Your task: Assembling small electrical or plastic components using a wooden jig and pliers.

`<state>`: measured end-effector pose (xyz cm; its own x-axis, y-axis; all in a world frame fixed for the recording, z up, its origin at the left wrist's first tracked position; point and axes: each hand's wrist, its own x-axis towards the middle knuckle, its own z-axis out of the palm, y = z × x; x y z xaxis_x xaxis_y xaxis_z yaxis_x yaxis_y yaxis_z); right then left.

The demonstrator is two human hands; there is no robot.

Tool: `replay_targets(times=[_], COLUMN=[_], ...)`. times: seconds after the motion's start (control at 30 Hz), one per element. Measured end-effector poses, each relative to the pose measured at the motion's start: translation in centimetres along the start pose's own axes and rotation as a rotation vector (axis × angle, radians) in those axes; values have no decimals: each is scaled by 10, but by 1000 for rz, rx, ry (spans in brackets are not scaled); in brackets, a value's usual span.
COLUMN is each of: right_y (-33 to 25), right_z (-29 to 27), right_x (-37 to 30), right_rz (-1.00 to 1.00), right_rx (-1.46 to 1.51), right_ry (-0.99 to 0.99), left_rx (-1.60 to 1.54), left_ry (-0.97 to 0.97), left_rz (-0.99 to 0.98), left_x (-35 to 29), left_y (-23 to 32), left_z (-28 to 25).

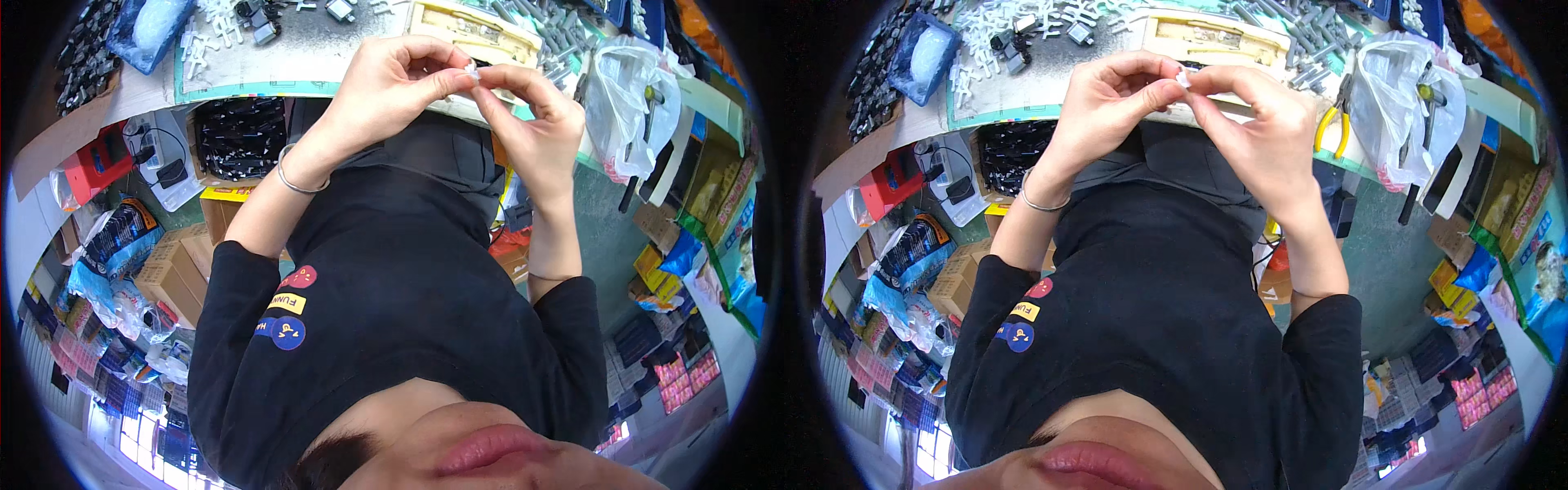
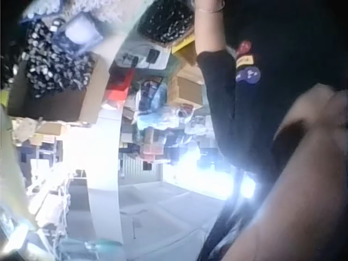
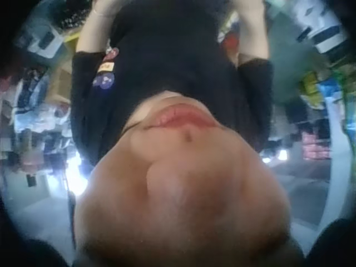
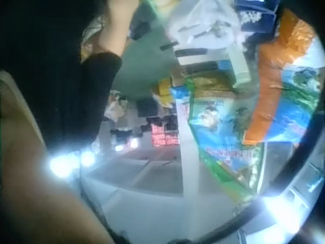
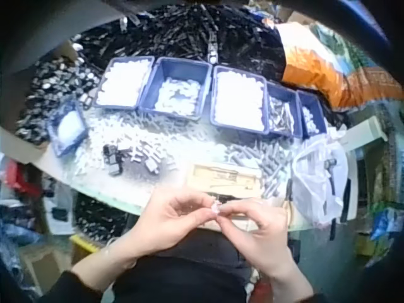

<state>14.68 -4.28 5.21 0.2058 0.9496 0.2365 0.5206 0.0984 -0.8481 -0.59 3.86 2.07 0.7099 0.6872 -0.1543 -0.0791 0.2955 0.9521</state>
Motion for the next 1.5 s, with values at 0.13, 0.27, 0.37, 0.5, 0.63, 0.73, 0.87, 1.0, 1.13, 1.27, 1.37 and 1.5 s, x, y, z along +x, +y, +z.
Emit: replay_targets(times=[0.13,0.27,0.37,0.5,0.63,0.73,0.87,1.0,1.13,1.27,1.37,1.5], right_y=[-4,13,33,44,41,42,38,31,36,45,44,40], right_z=[-14,-12,-12,-11,-12,-12,-13,-12,-22,-26,-21,-22], right_x=[-5,-6,-1,6,11,10,12,20,15,7,10,15], right_rz=[-131,-203,-148,-231,-231,-216,-253,-286,-222,-144,-183,-230], right_rx=[-219,-325,-552,-637,-635,-642,-675,-764,-673,-570,-558,-600], right_ry=[-221,-225,-137,-197,-266,-278,-290,-344,-343,-274,-270,-331], left_rx=[13,-37,613,1072,1233,1273,1291,1311,1293,1282,1324,1511], left_ry=[-110,-54,99,167,149,149,140,143,152,107,80,14], left_rz=[-256,-291,282,636,705,737,761,799,801,850,849,746], left_x=[-9,-11,-7,-2,-2,-2,-1,0,-3,-5,-2,-9], left_y=[4,-7,-16,-27,-39,-41,-41,-41,-44,-43,-50,-51], left_z=[-1,3,1,1,1,1,2,2,3,10,11,15])
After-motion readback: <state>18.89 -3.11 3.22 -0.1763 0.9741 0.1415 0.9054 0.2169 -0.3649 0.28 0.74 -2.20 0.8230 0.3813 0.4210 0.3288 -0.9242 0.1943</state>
